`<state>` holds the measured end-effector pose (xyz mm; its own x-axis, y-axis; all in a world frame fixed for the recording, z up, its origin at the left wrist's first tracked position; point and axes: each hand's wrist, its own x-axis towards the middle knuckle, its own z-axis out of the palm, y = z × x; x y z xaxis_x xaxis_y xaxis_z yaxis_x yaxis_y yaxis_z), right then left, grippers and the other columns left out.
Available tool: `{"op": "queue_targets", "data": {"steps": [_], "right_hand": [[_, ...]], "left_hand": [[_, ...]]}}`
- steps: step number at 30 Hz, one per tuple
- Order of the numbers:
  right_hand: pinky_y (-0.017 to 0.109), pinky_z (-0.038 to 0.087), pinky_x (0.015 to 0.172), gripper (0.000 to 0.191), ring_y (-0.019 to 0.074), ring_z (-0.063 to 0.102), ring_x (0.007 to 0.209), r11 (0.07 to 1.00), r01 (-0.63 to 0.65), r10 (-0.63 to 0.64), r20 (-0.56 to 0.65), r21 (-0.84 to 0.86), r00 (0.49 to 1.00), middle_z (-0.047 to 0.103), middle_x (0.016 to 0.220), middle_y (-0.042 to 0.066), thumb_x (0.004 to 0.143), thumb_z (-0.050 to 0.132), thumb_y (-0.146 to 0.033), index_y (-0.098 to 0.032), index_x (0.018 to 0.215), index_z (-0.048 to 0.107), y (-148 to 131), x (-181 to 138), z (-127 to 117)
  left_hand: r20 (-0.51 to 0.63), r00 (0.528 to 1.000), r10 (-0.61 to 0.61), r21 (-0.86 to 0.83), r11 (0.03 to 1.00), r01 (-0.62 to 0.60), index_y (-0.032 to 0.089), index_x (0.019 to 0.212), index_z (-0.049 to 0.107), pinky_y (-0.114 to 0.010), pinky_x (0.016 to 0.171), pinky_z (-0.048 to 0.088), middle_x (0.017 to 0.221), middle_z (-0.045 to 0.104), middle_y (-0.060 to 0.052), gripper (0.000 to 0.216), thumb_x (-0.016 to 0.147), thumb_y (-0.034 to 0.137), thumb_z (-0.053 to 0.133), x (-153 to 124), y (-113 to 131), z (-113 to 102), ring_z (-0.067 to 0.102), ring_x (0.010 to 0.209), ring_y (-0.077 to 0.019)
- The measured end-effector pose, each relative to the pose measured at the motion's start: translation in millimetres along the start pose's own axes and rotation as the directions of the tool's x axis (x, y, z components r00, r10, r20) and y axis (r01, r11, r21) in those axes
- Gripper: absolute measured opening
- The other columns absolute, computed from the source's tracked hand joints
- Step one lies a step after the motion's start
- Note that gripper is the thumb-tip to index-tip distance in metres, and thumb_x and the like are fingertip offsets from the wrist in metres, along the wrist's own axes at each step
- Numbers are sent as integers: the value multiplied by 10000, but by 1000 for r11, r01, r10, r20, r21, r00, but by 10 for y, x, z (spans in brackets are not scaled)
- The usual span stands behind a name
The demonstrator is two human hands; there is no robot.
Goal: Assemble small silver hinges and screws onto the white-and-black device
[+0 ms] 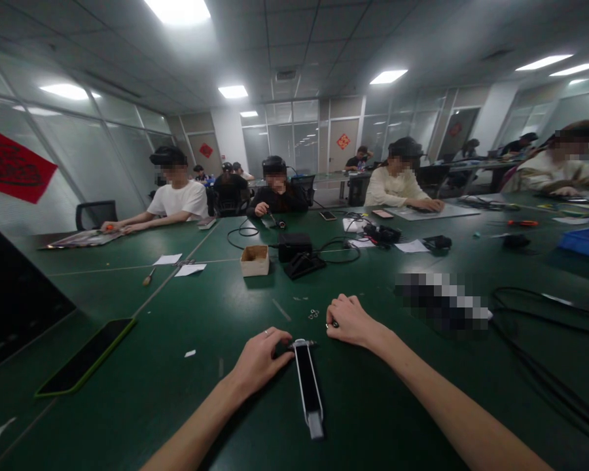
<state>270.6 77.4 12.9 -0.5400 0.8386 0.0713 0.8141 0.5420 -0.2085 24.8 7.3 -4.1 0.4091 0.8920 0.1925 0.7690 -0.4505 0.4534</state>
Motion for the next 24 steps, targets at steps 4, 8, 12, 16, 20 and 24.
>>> {"op": "queue_targets", "data": {"steps": [4,8,12,16,20,24], "right_hand": [[395,337,818,117,222,484,851,999,39,-39,-18,-6,999,599,842,67,740,550,-261,-161,725,609,-17,3,-11],[391,338,813,115,207,480,816,996,85,-87,-46,-30,995,592,797,61,756,530,-242,-159,692,576,-26,-28,-27],[357,348,778,81,190,465,788,988,145,-152,-158,-54,976,571,789,61,772,509,-192,-155,723,562,-141,-93,-52],[334,349,753,39,188,452,802,940,339,-335,-319,-43,887,561,794,56,757,523,-151,-152,761,561,-409,-185,12],[337,358,744,52,189,439,786,847,529,-491,-456,-52,742,546,772,57,763,499,-150,-147,766,551,-626,-238,151],[331,360,715,60,187,437,767,815,578,-493,-576,-43,652,535,747,58,773,477,-138,-149,751,532,-657,-242,217]], "left_hand": [[-4,1000,-3,8,1000,3,209,1050,601,-258,654,438,949,623,-20,240,827,294,581,-4,3,12,555,723,-147],[-16,1000,12,13,1000,-12,206,1047,603,-260,653,446,950,620,-27,247,814,283,575,-17,46,-26,560,718,-150],[-139,989,54,18,999,-52,183,1046,590,-270,647,453,938,614,-47,244,833,277,516,-34,86,-71,558,696,-151],[-283,955,91,-41,993,-107,179,997,581,-265,655,452,857,611,-33,196,883,286,464,-51,122,-55,545,663,-138],[-248,959,138,-170,968,-183,182,942,589,-241,679,452,827,622,-22,150,894,274,481,-72,191,-20,563,700,-131],[-217,972,94,-293,943,-157,164,838,609,-233,666,444,773,632,-22,151,877,276,515,-67,244,-23,572,696,-134]]}}
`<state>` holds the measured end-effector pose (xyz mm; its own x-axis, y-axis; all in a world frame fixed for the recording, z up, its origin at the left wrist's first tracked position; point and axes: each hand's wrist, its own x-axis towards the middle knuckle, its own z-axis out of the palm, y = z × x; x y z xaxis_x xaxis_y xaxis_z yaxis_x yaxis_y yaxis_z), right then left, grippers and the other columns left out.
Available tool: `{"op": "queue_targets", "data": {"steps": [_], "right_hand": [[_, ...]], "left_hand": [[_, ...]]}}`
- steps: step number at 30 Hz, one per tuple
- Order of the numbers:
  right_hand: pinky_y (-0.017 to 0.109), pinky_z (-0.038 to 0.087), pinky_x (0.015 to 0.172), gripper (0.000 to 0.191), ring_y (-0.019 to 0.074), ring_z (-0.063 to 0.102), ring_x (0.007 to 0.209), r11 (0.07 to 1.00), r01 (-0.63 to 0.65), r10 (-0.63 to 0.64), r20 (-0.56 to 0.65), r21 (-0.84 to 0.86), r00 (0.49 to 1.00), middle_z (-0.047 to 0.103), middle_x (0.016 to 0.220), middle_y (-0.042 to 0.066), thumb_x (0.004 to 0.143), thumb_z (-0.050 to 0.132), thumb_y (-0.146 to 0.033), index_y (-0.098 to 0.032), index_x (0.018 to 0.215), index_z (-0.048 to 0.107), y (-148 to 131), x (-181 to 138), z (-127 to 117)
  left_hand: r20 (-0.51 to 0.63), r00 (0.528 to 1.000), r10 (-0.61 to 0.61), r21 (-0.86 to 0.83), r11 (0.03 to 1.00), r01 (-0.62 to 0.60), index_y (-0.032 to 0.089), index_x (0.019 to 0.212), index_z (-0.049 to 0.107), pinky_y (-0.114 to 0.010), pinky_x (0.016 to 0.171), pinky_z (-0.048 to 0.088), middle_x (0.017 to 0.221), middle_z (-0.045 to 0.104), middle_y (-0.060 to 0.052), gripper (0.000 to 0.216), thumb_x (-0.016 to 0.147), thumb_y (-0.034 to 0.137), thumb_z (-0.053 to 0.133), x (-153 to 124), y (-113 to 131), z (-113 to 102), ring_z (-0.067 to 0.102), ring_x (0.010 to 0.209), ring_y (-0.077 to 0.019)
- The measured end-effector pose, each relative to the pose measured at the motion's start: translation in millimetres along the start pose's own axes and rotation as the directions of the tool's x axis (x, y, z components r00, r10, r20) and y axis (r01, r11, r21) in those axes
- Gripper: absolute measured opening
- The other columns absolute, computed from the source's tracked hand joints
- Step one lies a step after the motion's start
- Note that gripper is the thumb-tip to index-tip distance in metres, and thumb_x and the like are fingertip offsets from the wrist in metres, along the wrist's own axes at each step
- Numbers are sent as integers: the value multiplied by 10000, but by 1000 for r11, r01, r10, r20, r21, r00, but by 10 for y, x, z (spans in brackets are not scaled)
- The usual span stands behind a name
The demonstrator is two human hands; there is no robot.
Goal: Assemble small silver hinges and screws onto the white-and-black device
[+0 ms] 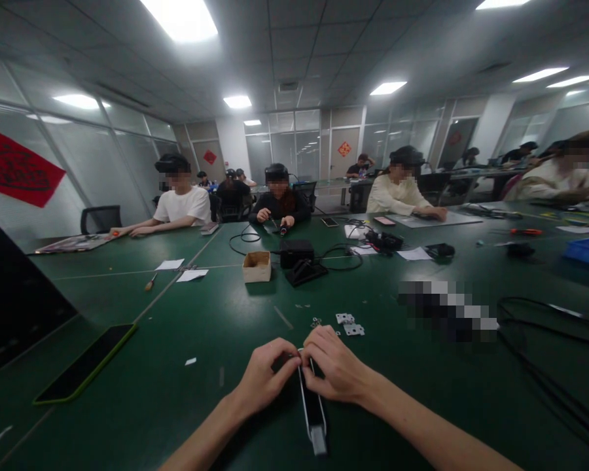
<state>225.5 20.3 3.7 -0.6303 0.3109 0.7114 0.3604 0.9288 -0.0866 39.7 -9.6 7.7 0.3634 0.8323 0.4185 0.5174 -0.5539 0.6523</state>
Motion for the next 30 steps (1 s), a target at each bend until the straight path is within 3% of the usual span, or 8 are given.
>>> {"op": "queue_targets", "data": {"steps": [5,12,17,22,30], "right_hand": [[325,361,707,71,188,456,783,1000,-4,4,-42,12,999,547,781,64,813,470,-139,-154,794,538,19,-10,-25],[342,367,764,118,196,496,836,997,-80,80,51,0,995,588,851,73,898,462,-219,-164,864,561,34,-26,-44],[345,363,784,110,203,499,873,977,-210,214,107,-42,971,604,880,82,878,480,-203,-156,873,579,188,-54,-149],[335,370,786,94,186,502,846,948,-314,311,317,-42,896,611,871,56,841,513,-178,-164,860,604,297,-94,-273],[333,371,780,88,178,501,845,951,-306,300,404,-50,864,614,861,39,842,531,-193,-171,849,615,287,-111,-215]], "left_hand": [[66,989,-131,-129,982,139,152,786,637,-227,641,435,735,638,-13,172,839,298,563,40,25,-34,559,670,-131],[148,963,-226,-230,939,256,142,816,647,-223,597,424,707,622,-2,199,769,334,631,63,7,-94,512,617,-116],[111,968,-223,-26,973,227,181,935,667,-239,661,442,855,657,-13,194,800,299,593,115,-84,-249,551,700,-130],[185,955,-232,134,969,209,191,866,689,-237,686,437,857,669,-8,150,803,284,590,126,-152,-334,578,733,-142],[188,947,-261,135,962,238,185,849,671,-219,641,424,781,651,21,124,797,279,610,105,-150,-205,555,657,-121]]}}
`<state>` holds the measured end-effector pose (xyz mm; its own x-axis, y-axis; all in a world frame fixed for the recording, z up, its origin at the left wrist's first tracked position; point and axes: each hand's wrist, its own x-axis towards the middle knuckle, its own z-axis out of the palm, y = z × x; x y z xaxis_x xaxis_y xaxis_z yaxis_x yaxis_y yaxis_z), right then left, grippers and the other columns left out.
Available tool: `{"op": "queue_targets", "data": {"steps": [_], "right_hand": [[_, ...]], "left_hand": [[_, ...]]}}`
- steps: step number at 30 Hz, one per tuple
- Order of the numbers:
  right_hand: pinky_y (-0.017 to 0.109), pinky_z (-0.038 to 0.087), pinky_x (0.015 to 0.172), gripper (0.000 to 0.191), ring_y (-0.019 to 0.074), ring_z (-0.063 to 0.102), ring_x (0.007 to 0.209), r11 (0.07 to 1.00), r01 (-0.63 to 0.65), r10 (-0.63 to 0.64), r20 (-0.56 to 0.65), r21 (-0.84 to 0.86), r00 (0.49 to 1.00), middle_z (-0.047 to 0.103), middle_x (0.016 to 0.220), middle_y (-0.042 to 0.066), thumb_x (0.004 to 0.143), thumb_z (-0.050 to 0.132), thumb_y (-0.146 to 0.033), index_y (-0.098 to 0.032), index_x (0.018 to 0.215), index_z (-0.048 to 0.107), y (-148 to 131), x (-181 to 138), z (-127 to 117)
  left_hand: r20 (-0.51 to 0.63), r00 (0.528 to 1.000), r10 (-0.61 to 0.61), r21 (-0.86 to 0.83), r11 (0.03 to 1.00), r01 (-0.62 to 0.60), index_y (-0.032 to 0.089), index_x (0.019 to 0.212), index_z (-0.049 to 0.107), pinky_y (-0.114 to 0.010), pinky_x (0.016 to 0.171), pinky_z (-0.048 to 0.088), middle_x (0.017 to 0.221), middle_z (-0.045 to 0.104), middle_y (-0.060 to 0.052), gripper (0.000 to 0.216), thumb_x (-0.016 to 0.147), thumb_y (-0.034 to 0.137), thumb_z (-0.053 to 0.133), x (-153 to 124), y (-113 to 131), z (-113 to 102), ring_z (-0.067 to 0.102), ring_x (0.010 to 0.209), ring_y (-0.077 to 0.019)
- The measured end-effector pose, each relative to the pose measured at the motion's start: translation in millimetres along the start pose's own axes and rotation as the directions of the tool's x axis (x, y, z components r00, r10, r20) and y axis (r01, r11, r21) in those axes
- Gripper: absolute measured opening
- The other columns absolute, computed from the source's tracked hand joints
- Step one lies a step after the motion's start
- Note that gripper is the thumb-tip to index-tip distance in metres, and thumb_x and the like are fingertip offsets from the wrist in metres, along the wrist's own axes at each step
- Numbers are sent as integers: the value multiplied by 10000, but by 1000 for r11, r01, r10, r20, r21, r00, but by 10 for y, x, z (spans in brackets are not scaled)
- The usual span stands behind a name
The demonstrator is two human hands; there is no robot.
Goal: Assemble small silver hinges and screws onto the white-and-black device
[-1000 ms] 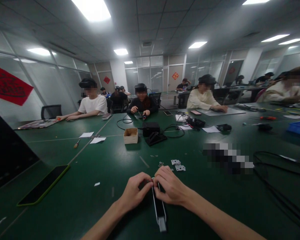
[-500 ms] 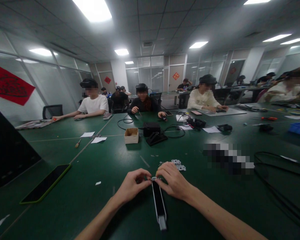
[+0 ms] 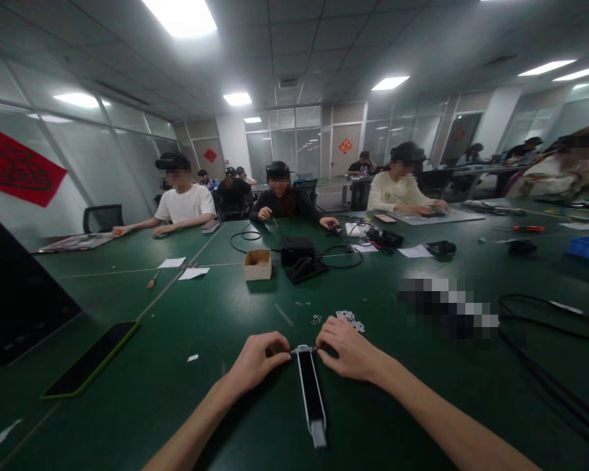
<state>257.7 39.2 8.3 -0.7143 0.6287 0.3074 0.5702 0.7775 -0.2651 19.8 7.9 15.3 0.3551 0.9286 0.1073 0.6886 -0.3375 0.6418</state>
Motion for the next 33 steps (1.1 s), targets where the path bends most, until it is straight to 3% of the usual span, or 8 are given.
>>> {"op": "queue_targets", "data": {"steps": [11,17,24,33], "right_hand": [[328,380,775,100,177,506,845,999,-18,17,13,41,1000,616,868,38,843,527,-207,-174,863,619,11,2,-59],[348,381,806,216,202,495,933,976,-195,186,-93,-99,978,606,1003,83,876,471,-179,-151,1022,627,196,111,-1],[328,365,753,201,209,488,921,958,-174,166,-54,-227,985,607,937,75,917,482,-228,-191,969,672,296,193,66],[371,370,775,183,238,521,883,893,-224,254,26,-390,967,632,909,117,884,498,-221,-132,863,656,195,242,10]], "left_hand": [[-37,999,-3,-9,1000,3,191,844,661,-234,672,438,799,667,19,136,814,307,595,4,-17,94,574,689,-135],[-35,999,-5,-36,999,4,192,904,644,-240,670,447,881,669,7,162,818,321,600,1,1,88,578,720,-138],[-56,998,-22,-10,1000,22,185,940,632,-248,648,456,905,662,-5,237,776,355,643,10,1,89,563,686,-133],[-86,996,-8,16,1000,9,176,946,623,-238,595,441,899,656,-11,249,751,327,653,4,-9,107,530,629,-118]]}}
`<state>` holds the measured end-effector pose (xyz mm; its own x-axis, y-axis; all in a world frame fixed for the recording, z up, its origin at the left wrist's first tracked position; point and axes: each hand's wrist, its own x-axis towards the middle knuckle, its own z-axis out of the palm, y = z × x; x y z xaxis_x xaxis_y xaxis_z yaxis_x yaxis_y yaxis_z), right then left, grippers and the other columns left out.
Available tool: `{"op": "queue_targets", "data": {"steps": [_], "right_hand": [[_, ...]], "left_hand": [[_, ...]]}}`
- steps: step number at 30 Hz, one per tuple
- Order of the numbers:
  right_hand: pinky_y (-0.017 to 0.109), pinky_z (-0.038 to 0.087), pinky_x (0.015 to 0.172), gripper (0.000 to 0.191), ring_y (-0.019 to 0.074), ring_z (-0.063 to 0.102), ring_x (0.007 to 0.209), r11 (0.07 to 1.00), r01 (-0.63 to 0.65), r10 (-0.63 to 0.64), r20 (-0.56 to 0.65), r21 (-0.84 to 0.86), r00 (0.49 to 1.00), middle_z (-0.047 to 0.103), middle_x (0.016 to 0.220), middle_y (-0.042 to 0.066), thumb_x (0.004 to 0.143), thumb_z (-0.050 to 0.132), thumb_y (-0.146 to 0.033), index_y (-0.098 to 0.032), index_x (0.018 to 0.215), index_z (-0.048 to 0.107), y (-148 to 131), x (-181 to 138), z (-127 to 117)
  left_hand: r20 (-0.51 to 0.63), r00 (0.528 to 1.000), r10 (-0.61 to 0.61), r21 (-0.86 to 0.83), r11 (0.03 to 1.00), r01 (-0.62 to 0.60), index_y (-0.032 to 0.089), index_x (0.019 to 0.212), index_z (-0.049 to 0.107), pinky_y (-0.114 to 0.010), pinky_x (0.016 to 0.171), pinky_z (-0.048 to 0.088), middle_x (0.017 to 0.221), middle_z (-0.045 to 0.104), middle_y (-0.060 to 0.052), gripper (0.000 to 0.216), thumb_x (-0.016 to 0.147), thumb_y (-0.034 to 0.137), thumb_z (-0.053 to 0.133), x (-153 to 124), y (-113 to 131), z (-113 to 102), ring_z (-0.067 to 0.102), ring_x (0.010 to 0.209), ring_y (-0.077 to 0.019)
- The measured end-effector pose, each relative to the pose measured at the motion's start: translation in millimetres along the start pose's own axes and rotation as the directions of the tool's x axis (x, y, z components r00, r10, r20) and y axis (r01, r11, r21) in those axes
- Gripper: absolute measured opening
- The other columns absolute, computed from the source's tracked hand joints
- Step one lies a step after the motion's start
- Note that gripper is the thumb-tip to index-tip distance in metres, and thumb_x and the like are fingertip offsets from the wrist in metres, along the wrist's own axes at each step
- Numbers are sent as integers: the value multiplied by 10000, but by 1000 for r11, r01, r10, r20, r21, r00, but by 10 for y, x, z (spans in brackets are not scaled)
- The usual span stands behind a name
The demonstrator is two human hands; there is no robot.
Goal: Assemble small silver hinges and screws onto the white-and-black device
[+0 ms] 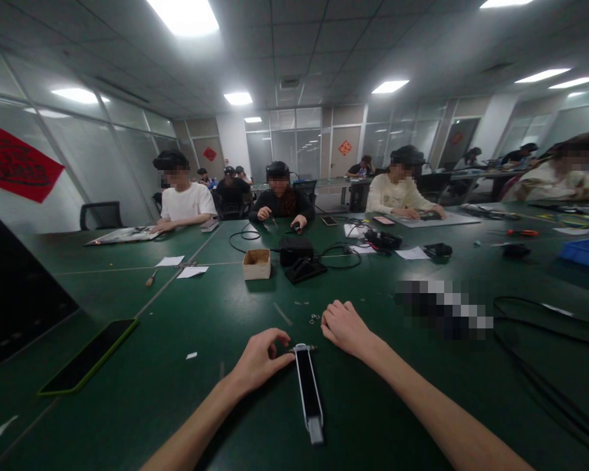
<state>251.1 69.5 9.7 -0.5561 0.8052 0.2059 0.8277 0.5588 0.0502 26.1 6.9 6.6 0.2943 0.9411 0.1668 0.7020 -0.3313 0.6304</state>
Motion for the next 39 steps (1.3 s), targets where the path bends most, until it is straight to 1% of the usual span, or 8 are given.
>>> {"op": "queue_targets", "data": {"steps": [6,11,14,17,23,27,33,39], "right_hand": [[373,381,751,218,235,515,829,999,-29,29,1,-36,1000,617,907,140,892,455,-198,-86,923,640,-21,-6,32],[343,363,745,205,208,489,841,982,40,-14,-145,183,989,593,921,104,922,404,-172,-120,922,602,-81,-89,-20],[332,356,769,164,193,481,872,905,151,-47,-260,398,965,587,924,75,934,412,-179,-152,907,572,-249,-159,-72],[331,358,789,157,183,485,884,797,229,-67,-295,559,953,581,909,56,946,413,-205,-174,883,553,-428,-208,-75],[337,367,794,175,174,505,859,635,178,34,-257,752,966,576,857,26,947,442,-261,-190,847,567,-548,-226,14],[338,375,797,182,179,514,861,590,164,67,-251,791,966,585,851,29,940,460,-270,-191,854,599,-546,-227,43],[346,380,813,176,186,521,883,610,185,47,-268,771,962,600,888,44,933,470,-257,-188,876,621,-539,-228,60],[330,390,789,170,176,521,858,626,186,44,-273,757,961,602,859,36,929,471,-232,-183,846,611,-559,-235,66]], "left_hand": [[-70,997,20,13,1000,-19,176,982,601,-252,594,464,916,647,-25,275,783,367,604,-3,20,-3,530,601,-115],[-242,966,85,32,996,-80,180,1000,578,-267,662,482,873,628,-20,203,864,312,506,-10,-19,10,553,651,-126],[-262,941,214,48,977,-209,181,976,590,-253,667,483,863,618,-23,170,877,298,518,-27,-33,54,551,668,-123],[-268,901,340,33,938,-345,178,953,603,-230,648,482,842,616,-27,141,892,280,527,-43,-29,117,562,689,-123],[-333,835,438,20,888,-459,168,928,624,-216,648,492,802,627,-28,109,897,229,540,-46,2,160,589,707,-122],[-340,826,449,51,886,-461,167,951,639,-200,621,491,821,627,-35,123,893,221,545,-45,17,130,584,674,-109],[-284,829,481,118,876,-468,161,960,640,-181,577,484,875,615,-45,132,882,215,548,-57,19,84,547,598,-79],[-253,826,504,146,864,-482,173,1006,631,-193,646,506,895,620,-51,153,899,228,537,-57,-8,85,598,714,-109]]}}
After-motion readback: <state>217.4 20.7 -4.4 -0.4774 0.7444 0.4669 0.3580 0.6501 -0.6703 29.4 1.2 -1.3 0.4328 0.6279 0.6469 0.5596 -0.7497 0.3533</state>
